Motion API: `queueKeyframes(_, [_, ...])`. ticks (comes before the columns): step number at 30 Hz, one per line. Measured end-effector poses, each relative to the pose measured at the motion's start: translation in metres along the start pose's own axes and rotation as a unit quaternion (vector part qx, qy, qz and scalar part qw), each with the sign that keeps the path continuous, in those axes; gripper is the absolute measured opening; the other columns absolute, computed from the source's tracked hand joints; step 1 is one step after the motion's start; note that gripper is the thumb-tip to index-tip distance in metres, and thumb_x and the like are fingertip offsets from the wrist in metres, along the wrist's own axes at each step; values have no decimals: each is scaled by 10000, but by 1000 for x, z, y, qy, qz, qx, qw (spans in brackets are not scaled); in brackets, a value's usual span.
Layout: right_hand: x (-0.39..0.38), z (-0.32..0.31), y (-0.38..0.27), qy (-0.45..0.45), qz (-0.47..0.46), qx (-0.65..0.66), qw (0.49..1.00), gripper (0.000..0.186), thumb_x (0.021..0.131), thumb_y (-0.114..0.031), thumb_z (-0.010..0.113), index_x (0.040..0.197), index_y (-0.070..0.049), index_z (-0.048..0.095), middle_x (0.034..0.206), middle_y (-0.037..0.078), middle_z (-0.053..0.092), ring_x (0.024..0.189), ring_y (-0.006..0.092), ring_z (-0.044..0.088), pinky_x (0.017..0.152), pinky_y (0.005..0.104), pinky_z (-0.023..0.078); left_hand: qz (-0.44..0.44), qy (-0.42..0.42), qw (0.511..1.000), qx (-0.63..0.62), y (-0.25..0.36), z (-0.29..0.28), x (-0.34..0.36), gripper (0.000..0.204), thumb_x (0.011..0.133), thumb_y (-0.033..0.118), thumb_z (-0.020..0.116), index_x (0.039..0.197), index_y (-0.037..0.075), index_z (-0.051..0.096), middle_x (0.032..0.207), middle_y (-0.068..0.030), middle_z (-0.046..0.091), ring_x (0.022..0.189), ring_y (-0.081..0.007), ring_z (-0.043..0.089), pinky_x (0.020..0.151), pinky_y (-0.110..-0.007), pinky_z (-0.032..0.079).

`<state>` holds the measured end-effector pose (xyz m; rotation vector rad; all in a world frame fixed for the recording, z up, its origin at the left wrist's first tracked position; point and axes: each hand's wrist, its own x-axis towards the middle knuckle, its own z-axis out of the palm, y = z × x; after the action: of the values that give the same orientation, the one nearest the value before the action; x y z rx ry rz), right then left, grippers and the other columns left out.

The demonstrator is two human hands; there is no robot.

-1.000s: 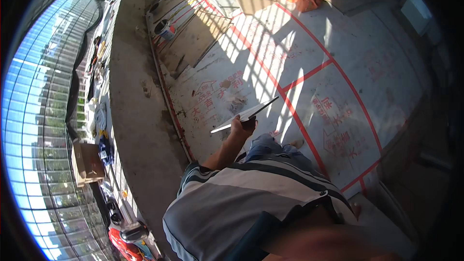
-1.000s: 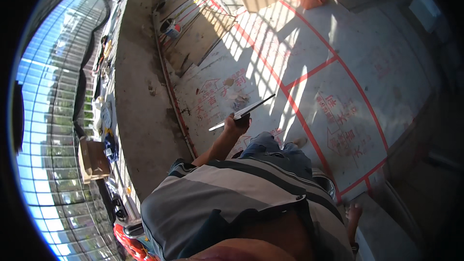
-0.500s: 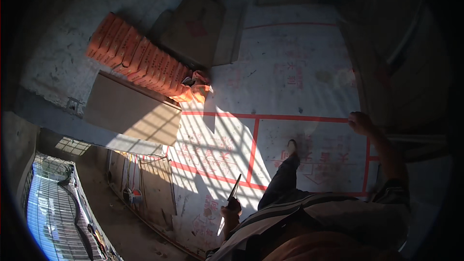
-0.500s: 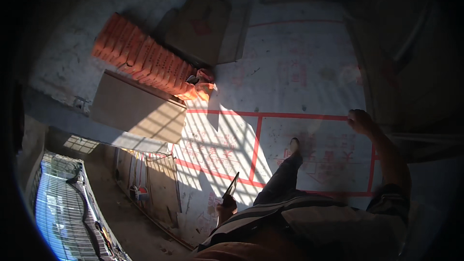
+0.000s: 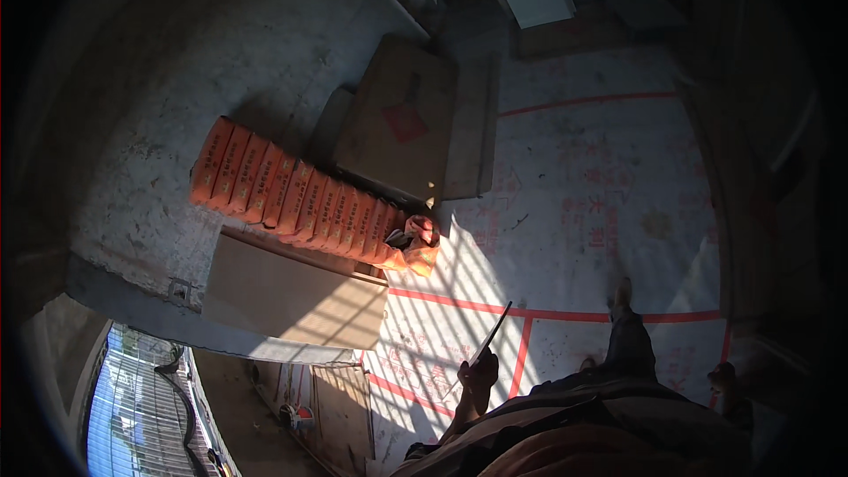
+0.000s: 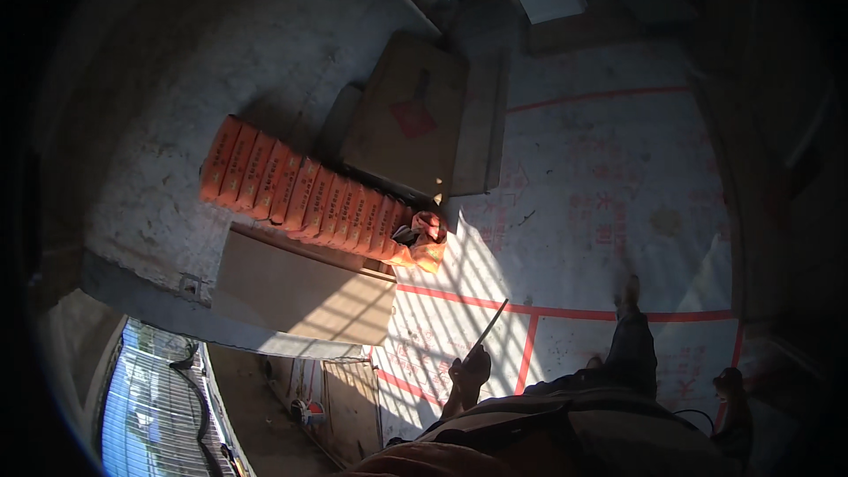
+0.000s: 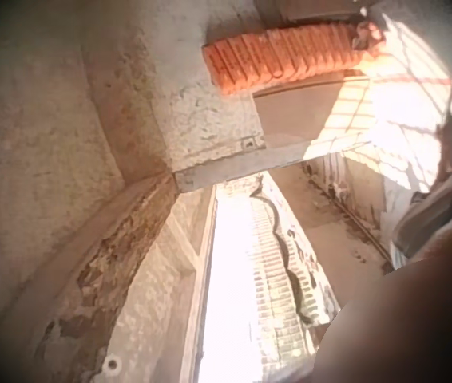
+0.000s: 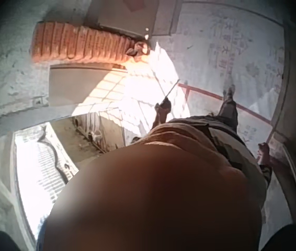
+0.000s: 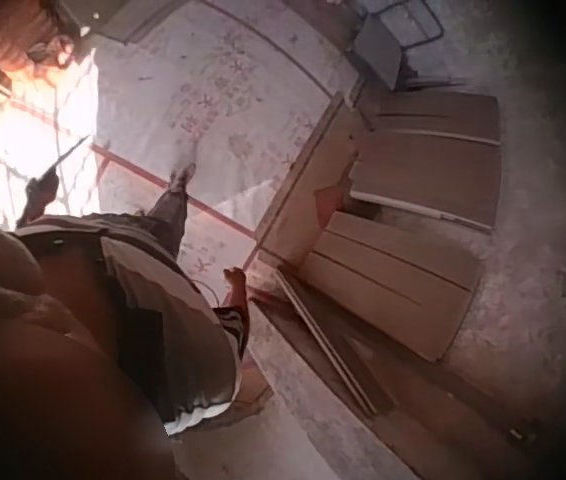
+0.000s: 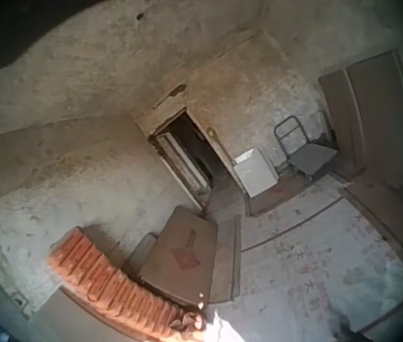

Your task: Measure, mark, and cut a ceramic tile using an angle grinder.

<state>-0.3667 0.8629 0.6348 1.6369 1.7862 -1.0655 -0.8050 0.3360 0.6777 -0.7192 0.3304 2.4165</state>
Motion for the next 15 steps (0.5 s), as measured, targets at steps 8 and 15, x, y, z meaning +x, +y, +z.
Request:
queueKeyframes(8, [172, -70, -208, -25, -99, -71, 992, 164, 799, -135, 602, 780, 21, 556, 683, 186, 622, 520, 269, 635, 423, 377, 519, 143, 77, 971, 174, -22, 169, 209, 233, 749, 342, 652, 799, 115, 645, 614, 23, 607, 452, -189, 566, 452, -305, 468])
queueKeyframes(15, [308, -235, -457, 169, -322, -159, 918, 204, 692, -220, 642, 736, -23, 619, 834, 202, 623, 850, 358, 597, 789, 431, 473, 111, 172, 978, 29, -26, 272, 326, 110, 783, 196, 620, 814, 92, 636, 704, 18, 619, 541, -131, 563, 492, -303, 442])
